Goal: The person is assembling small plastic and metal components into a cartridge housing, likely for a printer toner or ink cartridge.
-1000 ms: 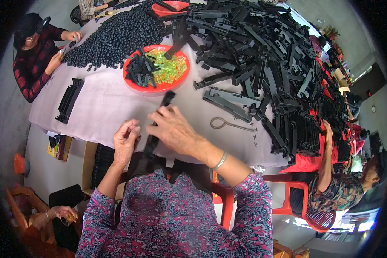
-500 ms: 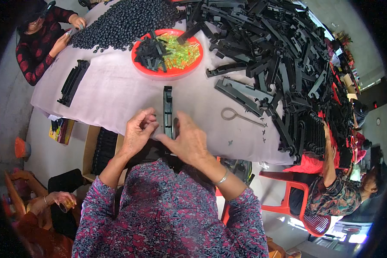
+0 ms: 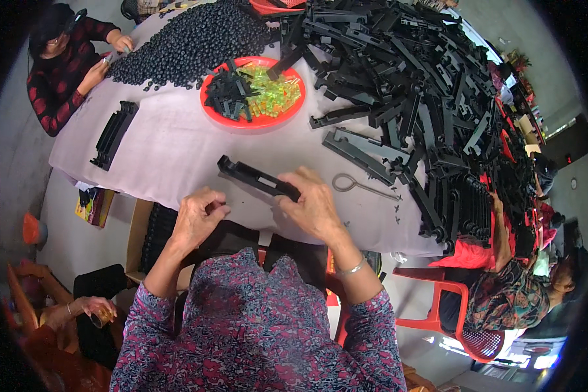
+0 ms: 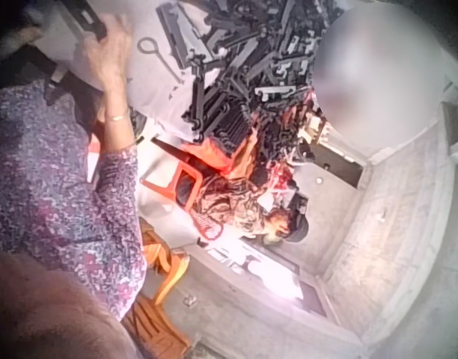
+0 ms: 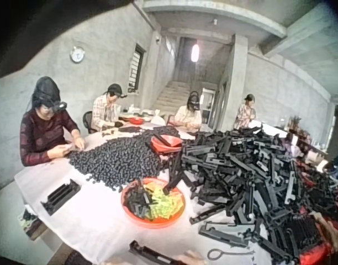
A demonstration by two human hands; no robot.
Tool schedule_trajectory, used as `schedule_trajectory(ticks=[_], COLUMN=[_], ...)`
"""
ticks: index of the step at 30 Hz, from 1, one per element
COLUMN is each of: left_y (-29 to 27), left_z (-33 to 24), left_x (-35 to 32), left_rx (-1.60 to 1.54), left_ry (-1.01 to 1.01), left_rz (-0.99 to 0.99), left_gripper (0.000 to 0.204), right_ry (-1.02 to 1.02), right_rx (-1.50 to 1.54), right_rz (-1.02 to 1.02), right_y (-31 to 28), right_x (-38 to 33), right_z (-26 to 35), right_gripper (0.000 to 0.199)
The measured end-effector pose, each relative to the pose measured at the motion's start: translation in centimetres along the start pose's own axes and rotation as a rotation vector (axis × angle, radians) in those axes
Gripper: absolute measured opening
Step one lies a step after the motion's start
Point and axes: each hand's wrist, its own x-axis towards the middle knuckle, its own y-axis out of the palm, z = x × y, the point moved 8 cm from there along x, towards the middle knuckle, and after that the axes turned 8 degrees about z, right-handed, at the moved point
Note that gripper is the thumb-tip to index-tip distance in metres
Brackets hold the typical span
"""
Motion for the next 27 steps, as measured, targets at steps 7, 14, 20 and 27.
schedule_trajectory(ticks=[7, 14, 20, 27], left_y=[-0.4, 3.5, 3.7, 4.0], left_z=[-7.0, -3.0, -3.3, -3.5], left_x=[2.9, 4.6, 4.4, 4.7], left_rx=[0.200, 0.385, 0.375, 0.356], left_ry=[0.357, 0.399, 0.393, 0.398], left_rz=[-0.142, 0.025, 0.012, -0.002], left_gripper=[0.055, 0.050, 0.045, 0.047], right_ry=[-0.168, -0.060, -0.079, -0.091], right_rx=[-0.136, 0.017, -0.159, -0.463], right_rz=[0.107, -0.060, -0.252, -0.091], right_y=[0.8, -3.8, -5.9, -3.6], right_x=[0.7, 4.6, 14.1, 21.4], right_z=[-2.9, -4.4, -6.4, -10.7], right_gripper=[0.039, 0.024, 0.014, 0.009])
